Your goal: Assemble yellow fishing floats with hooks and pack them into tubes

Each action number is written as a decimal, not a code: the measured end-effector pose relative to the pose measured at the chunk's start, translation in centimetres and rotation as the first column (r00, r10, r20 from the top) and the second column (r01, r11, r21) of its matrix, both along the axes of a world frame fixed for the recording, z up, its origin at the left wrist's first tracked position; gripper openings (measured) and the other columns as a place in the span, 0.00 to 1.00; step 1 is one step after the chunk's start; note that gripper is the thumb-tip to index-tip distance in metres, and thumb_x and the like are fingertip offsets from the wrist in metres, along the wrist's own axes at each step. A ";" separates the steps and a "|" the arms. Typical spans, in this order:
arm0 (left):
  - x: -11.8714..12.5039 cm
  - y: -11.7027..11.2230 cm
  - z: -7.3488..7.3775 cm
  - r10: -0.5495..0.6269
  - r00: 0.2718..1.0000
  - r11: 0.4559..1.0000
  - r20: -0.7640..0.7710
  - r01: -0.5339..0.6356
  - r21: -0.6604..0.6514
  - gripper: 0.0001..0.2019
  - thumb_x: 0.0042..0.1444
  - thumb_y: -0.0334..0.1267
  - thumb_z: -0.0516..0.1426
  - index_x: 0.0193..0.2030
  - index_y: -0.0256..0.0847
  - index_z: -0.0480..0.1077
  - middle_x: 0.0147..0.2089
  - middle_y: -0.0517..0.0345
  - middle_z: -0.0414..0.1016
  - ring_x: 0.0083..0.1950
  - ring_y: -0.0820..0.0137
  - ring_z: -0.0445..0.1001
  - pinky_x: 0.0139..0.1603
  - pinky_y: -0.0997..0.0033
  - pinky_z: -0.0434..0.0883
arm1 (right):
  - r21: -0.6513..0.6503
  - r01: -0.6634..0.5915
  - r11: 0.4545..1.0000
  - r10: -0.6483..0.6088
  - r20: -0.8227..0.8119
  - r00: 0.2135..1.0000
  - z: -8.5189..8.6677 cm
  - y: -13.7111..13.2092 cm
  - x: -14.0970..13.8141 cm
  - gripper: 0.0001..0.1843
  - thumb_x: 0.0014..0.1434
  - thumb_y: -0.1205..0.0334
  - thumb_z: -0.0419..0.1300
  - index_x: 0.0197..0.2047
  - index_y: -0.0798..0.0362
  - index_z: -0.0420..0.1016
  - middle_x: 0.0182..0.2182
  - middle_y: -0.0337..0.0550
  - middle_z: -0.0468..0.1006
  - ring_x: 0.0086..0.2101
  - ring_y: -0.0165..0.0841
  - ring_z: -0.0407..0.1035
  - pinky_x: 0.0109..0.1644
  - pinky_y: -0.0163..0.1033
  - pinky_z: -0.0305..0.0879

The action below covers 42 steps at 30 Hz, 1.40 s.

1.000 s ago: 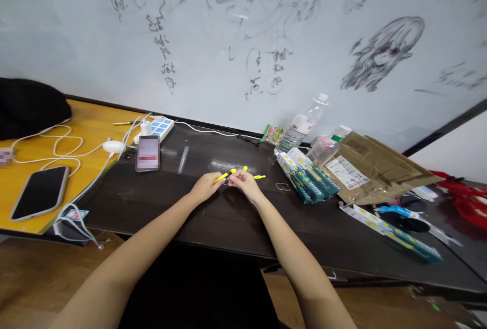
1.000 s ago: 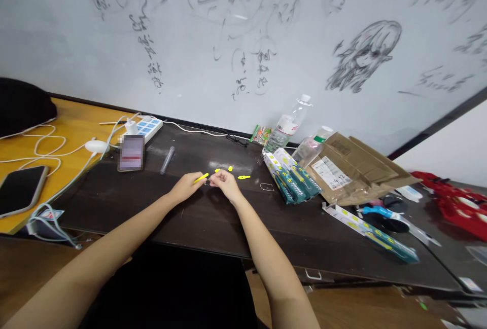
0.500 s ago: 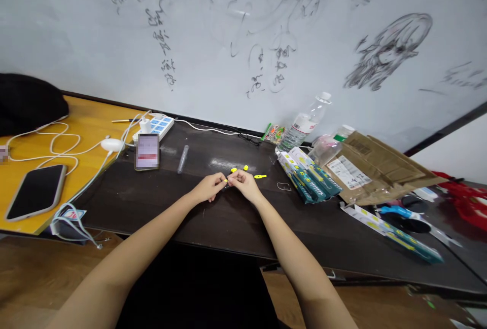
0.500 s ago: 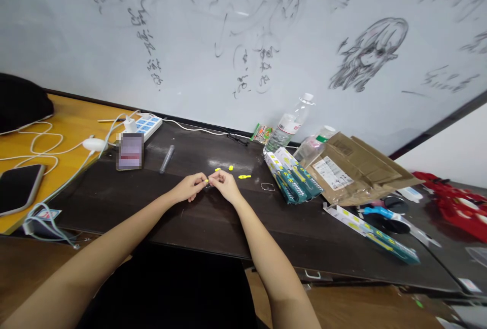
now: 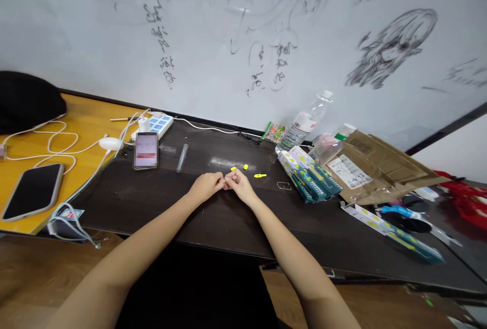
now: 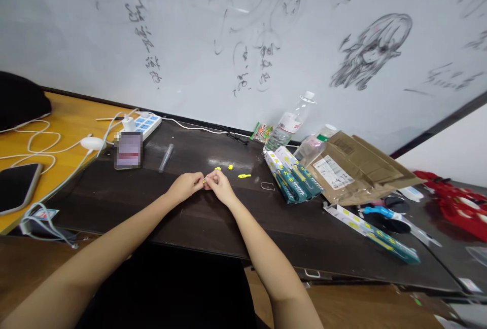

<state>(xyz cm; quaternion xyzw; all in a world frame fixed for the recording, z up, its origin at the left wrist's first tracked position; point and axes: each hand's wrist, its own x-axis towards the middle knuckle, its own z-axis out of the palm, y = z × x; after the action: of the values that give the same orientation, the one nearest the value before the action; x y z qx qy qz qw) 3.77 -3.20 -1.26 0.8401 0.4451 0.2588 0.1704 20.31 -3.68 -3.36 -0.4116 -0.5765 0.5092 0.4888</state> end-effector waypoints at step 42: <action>-0.3 -0.2 0.2 -0.132 0.990 0.981 0.055 0.139 -0.136 0.08 0.60 0.42 0.48 0.35 0.41 0.64 0.28 0.59 0.70 0.29 0.69 0.69 0.30 0.75 0.58 | 0.208 -0.010 0.978 -0.062 0.335 0.940 1.3 -0.5 1.2 0.11 0.55 0.55 0.59 0.28 0.50 0.63 0.27 0.38 0.70 0.29 0.31 0.66 0.33 0.37 0.65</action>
<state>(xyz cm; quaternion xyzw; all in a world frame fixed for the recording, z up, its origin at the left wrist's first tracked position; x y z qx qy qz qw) 3.51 -3.38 -1.09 0.8484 0.3999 0.2338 0.2560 21.53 -4.22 -2.09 -0.4478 -0.6964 0.3615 0.4287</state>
